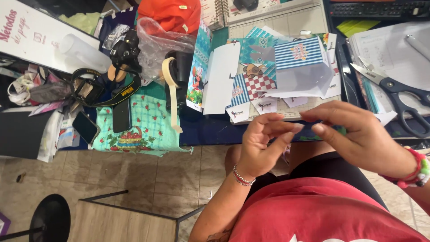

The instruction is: Assembling small decorative paper boxes by folding templates and applying double-sided tape

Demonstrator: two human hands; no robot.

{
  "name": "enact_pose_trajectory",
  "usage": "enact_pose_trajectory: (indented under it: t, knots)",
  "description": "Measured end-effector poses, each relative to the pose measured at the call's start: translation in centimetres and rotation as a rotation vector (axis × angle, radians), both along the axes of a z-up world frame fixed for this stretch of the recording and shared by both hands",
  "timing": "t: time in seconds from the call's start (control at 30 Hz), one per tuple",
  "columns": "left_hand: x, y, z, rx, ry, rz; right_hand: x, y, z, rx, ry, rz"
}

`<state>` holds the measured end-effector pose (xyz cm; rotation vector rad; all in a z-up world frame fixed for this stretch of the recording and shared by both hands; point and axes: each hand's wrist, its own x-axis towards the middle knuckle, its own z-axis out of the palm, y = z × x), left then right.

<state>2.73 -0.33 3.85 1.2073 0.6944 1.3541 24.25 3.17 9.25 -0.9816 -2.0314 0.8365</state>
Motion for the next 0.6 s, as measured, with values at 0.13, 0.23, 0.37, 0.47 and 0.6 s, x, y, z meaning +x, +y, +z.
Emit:
enact_pose_trajectory:
  t: [0.13, 0.23, 0.37, 0.47, 0.6]
  knots:
    - [0.4, 0.0, 1.1, 0.076, 0.077, 0.019, -0.7, 0.4, 1.2, 0.014, -0.007, -0.020]
    - [0.5, -0.2, 1.1, 0.128, 0.209, 0.107, -0.7, 0.1, 1.4, 0.138, -0.027, 0.006]
    - [1.5, -0.4, -0.5, 0.048, 0.159, 0.138, -0.6, -0.7, 1.2, 0.495, -0.183, 0.028]
    - [1.5, -0.5, -1.9, -0.034, 0.198, 0.140, -0.1, -1.8, 1.8, 0.622, -0.208, 0.032]
    - [1.1, -1.1, -4.1, 0.077, 0.373, 0.108, 1.2, -2.5, 3.1, 0.518, -0.137, 0.012]
